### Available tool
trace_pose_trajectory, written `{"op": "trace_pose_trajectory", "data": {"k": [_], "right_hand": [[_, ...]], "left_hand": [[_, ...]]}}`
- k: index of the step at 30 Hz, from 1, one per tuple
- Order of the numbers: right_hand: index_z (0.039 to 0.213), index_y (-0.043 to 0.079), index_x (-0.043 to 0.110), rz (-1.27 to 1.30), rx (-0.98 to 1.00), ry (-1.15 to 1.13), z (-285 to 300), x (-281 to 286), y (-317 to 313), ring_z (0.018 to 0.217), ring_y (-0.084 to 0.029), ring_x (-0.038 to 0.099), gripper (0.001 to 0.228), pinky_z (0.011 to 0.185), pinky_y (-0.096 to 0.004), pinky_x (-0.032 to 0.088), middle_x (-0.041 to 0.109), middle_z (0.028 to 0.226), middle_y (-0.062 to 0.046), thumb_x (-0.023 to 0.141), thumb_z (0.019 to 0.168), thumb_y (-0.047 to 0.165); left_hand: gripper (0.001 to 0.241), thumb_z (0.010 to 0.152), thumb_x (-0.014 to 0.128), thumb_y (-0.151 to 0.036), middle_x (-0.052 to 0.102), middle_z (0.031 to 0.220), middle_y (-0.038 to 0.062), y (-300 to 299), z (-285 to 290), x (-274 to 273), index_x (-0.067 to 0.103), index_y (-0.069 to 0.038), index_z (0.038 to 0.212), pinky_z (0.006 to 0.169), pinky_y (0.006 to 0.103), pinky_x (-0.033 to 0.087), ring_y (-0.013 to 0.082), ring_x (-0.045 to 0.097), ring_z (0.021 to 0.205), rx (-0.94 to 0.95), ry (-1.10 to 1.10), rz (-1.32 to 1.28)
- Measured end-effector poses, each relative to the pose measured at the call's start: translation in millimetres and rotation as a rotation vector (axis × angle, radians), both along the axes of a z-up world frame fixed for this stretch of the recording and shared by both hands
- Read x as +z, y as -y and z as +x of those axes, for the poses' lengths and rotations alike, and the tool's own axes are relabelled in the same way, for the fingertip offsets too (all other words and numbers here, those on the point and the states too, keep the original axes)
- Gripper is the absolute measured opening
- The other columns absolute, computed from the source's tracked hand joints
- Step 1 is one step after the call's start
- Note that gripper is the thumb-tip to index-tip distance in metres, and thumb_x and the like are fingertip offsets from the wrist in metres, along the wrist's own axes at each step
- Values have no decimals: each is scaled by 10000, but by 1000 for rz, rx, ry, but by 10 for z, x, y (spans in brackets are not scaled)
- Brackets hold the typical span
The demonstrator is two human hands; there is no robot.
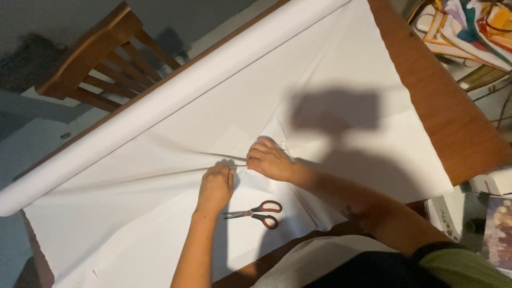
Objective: Cutting a large roll of white fabric into smaller sections using scissors on a wooden table.
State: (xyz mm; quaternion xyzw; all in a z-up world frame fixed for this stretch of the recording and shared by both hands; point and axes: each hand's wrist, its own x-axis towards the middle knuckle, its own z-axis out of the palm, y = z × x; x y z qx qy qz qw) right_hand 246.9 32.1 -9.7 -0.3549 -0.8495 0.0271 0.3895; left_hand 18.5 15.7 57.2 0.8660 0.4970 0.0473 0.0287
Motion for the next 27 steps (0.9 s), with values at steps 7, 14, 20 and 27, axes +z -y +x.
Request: {"op": "trace_pose_trajectory", "data": {"k": [7, 14, 20, 27], "right_hand": [[830, 151, 707, -27, -9, -47, -43, 46, 12, 999, -221, 633, 197, 1065, -503, 450, 653, 892, -22, 693, 968, 290], [948, 152, 712, -48, -76, -96, 18, 355, 80, 1030, -229, 642, 162, 1028, -464, 471, 680, 994, -27, 637, 1027, 272], [1084, 172, 657, -224, -422, -73, 814, -234, 23, 981, -236, 636, 224, 856, -442, 501, 626, 999, -4, 749, 881, 196], [929, 121, 715, -116, -270, 165, 892, -325, -255, 975, -259, 605, 288, 891, -445, 477, 639, 938, -47, 873, 718, 237]], "left_hand": [[120, 967, 694, -117, 785, 833, 106, 209, 502, 4, 800, -66, 992, 556, 184, 390, 47, 520, 623, 699, 1324, -580], [215, 993, 632, -92, 753, 1103, 20, 181, 483, 77, 738, -155, 1168, 767, 351, 460, 217, 642, 910, -46, 141, 620], [162, 983, 613, -69, 725, 1028, 55, 85, 331, -55, 724, -127, 1085, 733, 376, 454, 240, 646, 920, -50, 8, 609], [114, 942, 605, -67, 667, 915, 34, 47, 190, -296, 684, -125, 1001, 734, 376, 450, 229, 629, 879, -128, 6, 499]]}}
